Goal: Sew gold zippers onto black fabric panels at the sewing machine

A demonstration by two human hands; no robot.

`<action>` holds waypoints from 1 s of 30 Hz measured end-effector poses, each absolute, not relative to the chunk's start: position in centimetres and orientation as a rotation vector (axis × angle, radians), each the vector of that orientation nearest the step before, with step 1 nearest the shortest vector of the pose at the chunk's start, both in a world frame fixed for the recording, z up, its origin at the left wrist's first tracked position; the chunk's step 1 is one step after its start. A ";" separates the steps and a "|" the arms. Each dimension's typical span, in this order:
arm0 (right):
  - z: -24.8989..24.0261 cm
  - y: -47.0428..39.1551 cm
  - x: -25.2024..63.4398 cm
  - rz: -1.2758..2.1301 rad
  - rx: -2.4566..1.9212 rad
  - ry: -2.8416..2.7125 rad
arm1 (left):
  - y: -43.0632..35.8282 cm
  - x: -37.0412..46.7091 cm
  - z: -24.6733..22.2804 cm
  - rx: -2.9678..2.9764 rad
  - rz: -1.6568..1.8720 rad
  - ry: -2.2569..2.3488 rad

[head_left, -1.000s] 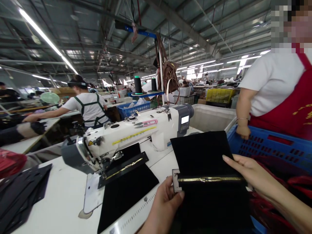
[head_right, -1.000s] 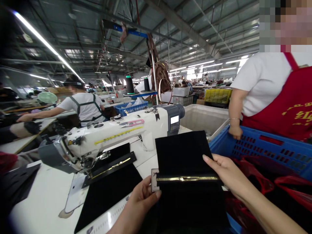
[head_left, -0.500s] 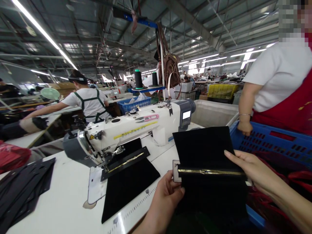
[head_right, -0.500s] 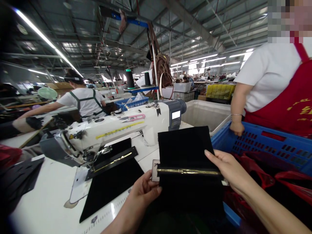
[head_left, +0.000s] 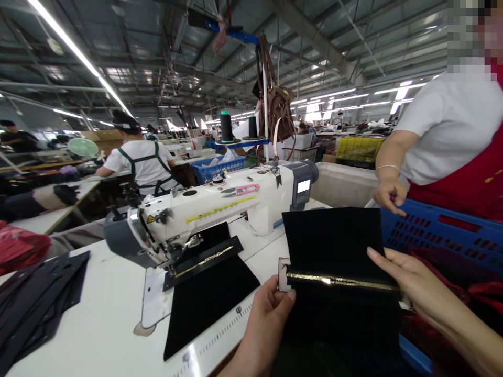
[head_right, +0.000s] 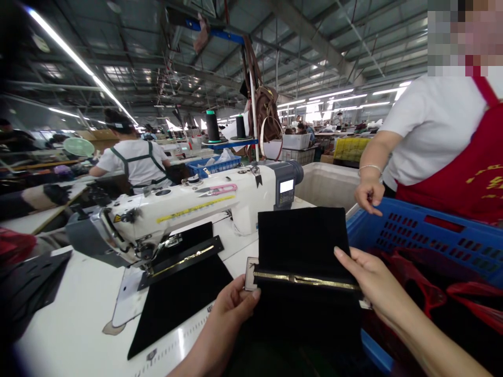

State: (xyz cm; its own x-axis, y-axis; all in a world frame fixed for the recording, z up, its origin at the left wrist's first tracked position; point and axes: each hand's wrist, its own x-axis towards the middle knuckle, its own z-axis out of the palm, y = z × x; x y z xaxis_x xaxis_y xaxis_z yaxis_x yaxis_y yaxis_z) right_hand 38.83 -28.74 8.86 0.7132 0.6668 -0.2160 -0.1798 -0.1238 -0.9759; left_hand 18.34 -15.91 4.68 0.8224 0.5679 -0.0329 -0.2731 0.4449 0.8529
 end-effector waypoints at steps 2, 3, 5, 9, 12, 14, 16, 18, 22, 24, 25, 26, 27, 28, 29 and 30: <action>8.9 -28.8 38.7 0.760 -1.525 -0.405 | -15.9 18.4 4.7 0.968 0.537 0.330; 8.9 -28.9 38.6 0.759 -1.520 -0.404 | -15.9 18.4 4.7 0.964 0.538 0.322; 9.0 -28.9 38.4 0.752 -1.510 -0.403 | -15.9 18.4 4.7 0.966 0.540 0.313; 9.1 -29.0 38.2 0.764 -1.490 -0.411 | -15.9 18.4 4.7 0.968 0.537 0.313; 9.2 -29.0 38.2 0.797 -1.476 -0.394 | -15.9 18.4 4.8 0.958 0.528 0.304; 9.4 -28.9 38.1 0.802 -1.466 -0.388 | -15.9 18.4 5.0 0.960 0.528 0.304; 9.5 -28.9 38.0 0.796 -1.467 -0.388 | -16.0 18.3 5.2 0.955 0.530 0.301; 9.6 -28.9 38.0 0.787 -1.469 -0.393 | -16.0 18.3 5.4 0.949 0.528 0.292; 9.3 -29.1 38.2 0.816 -1.444 -0.402 | -15.9 18.5 5.2 0.945 0.525 0.300; 9.2 -29.2 38.3 0.807 -1.437 -0.395 | -15.8 18.6 4.8 0.953 0.531 0.323; 9.1 -29.3 38.4 0.791 -1.436 -0.389 | -15.7 18.7 4.5 0.960 0.533 0.333; 9.1 -29.4 38.4 0.774 -1.431 -0.382 | -15.6 18.8 4.2 0.968 0.533 0.339; 9.1 -29.4 38.4 0.762 -1.420 -0.376 | -15.5 18.8 3.9 0.975 0.531 0.339; 9.1 -29.5 38.4 0.758 -1.403 -0.371 | -15.4 18.9 3.6 0.984 0.523 0.334; 9.1 -29.5 38.3 0.763 -1.378 -0.373 | -15.3 18.9 3.4 0.995 0.508 0.329; 9.1 -29.5 38.3 0.775 -1.353 -0.380 | -15.2 19.0 3.1 1.002 0.497 0.329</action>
